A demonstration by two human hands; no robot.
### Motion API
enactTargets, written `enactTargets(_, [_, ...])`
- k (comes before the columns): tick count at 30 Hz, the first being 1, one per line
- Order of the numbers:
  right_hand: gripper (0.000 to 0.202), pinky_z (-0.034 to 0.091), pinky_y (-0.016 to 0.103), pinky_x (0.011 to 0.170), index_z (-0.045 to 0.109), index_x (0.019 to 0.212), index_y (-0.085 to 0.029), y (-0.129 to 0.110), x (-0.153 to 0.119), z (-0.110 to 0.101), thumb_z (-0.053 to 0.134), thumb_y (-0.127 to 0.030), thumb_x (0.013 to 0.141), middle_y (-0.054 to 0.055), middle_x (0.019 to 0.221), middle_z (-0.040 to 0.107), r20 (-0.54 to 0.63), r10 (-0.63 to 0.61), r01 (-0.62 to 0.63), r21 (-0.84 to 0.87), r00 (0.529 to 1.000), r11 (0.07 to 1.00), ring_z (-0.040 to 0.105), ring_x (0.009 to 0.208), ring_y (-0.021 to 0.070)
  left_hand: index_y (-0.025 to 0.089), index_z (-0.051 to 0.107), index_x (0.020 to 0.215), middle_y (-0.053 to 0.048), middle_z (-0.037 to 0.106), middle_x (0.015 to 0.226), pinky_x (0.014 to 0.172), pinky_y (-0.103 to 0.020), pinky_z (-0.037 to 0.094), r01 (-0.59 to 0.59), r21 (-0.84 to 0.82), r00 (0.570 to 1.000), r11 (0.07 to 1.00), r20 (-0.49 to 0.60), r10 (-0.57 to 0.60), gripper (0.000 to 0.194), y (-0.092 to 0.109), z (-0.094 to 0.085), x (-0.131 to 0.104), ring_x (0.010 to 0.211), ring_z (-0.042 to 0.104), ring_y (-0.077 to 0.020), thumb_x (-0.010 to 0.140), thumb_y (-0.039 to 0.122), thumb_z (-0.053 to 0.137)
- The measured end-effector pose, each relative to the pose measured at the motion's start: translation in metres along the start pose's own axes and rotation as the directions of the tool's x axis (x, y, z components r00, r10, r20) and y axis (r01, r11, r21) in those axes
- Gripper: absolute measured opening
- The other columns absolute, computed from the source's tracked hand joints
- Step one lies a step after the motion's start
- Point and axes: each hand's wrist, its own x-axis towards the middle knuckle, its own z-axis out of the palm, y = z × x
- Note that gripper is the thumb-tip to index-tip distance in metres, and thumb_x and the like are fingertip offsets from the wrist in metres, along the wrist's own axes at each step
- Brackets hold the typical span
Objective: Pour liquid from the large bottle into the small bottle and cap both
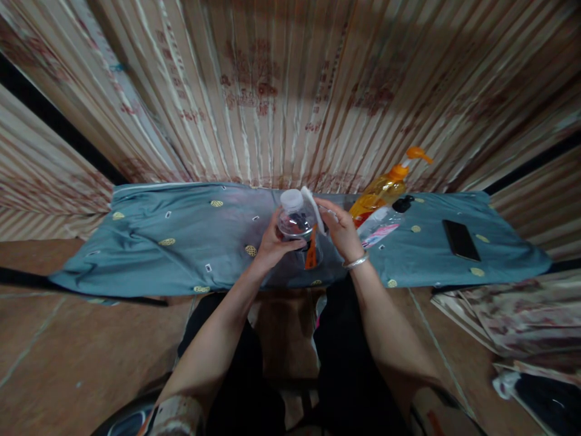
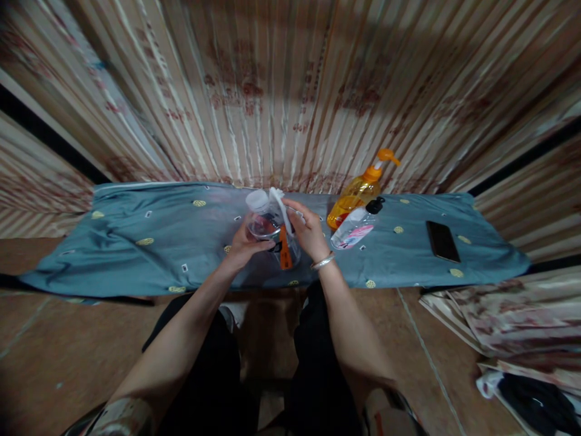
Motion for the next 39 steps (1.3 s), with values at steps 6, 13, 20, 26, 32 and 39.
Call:
enactTargets(6, [0.036,0.054,0.036,0.08,0.075,0.098,-0.022,0.023,-0.008,0.007,0.053,-0.049,0.087,0.002,0.077,0.073,0.081,0.076,-0.074,-0.029,0.994,0.997,0.067,0.081,0.021,0.023,0.06,0.102,0.001,0.067,0.099,0.095,-0.034,0.044,-0.015,-0.097,0.996,0.995,-0.089,0.007,0.06,-0.007,-0.008,0.003,0.096,0.062,-0.0178,0.048,0.023,0.087])
enactTargets(13, [0.037,0.045,0.04,0.107,0.069,0.118,-0.025,-0.02,-0.019,0.011,0.056,-0.045,0.091,0.006,0.126,0.069,-0.043,-0.099,0.098,-0.03,0.994,0.995,0.061,0.12,0.0229,0.024,0.061,0.104,0.0,0.068,0.099,0.095,-0.037,0.047,-0.021,-0.023,0.998,1.0,-0.06,0.019,0.063,-0.002,0.005,-0.006,0.094,0.064,-0.0197,0.048,0.023,0.09])
enactTargets(20, [0.044,0.049,0.04,0.101,0.072,0.113,-0.025,-0.008,-0.001,0.012,0.05,-0.056,0.092,0.004,0.117,0.073,0.039,-0.088,0.087,0.016,0.995,0.996,0.065,0.111,0.0229,0.023,0.063,0.094,0.002,0.069,0.091,0.089,-0.037,0.049,-0.008,-0.032,0.999,0.999,-0.046,0.007,0.059,0.0,0.005,-0.007,0.086,0.064,-0.0192,0.042,0.021,0.092])
enactTargets(26, [0.044,0.052,0.032,0.084,0.074,0.106,-0.021,0.026,-0.006,0.02,0.048,-0.052,0.09,0.001,0.095,0.077,0.184,0.093,-0.088,-0.036,0.979,0.996,0.067,0.086,0.0193,0.021,0.065,0.086,0.003,0.071,0.079,0.088,-0.036,0.049,-0.013,-0.188,0.99,0.982,-0.137,-0.013,0.044,0.014,-0.003,-0.002,0.079,0.067,-0.0177,0.047,0.02,0.085])
enactTargets(32, [0.032,0.051,0.035,0.087,0.075,0.089,-0.021,0.04,-0.009,0.026,0.054,-0.045,0.084,0.001,0.089,0.076,0.192,0.21,-0.209,-0.027,0.959,0.978,0.066,0.087,0.0204,0.021,0.066,0.078,0.003,0.07,0.071,0.084,-0.034,0.052,-0.053,-0.29,0.974,0.956,-0.228,-0.015,0.03,0.034,-0.024,0.002,0.075,0.069,-0.0175,0.053,0.026,0.081])
enactTargets(39, [0.023,0.056,0.034,0.078,0.067,0.085,-0.021,0.041,-0.022,0.045,0.055,-0.041,0.083,0.004,0.085,0.074,0.218,0.502,-0.547,0.369,0.837,0.751,0.066,0.079,0.0188,0.022,0.065,0.081,0.003,0.07,0.072,0.082,-0.027,0.053,-0.117,-0.347,0.942,0.93,-0.336,-0.007,0.03,0.041,-0.044,0.004,0.079,0.068,-0.0147,0.057,0.031,0.081])
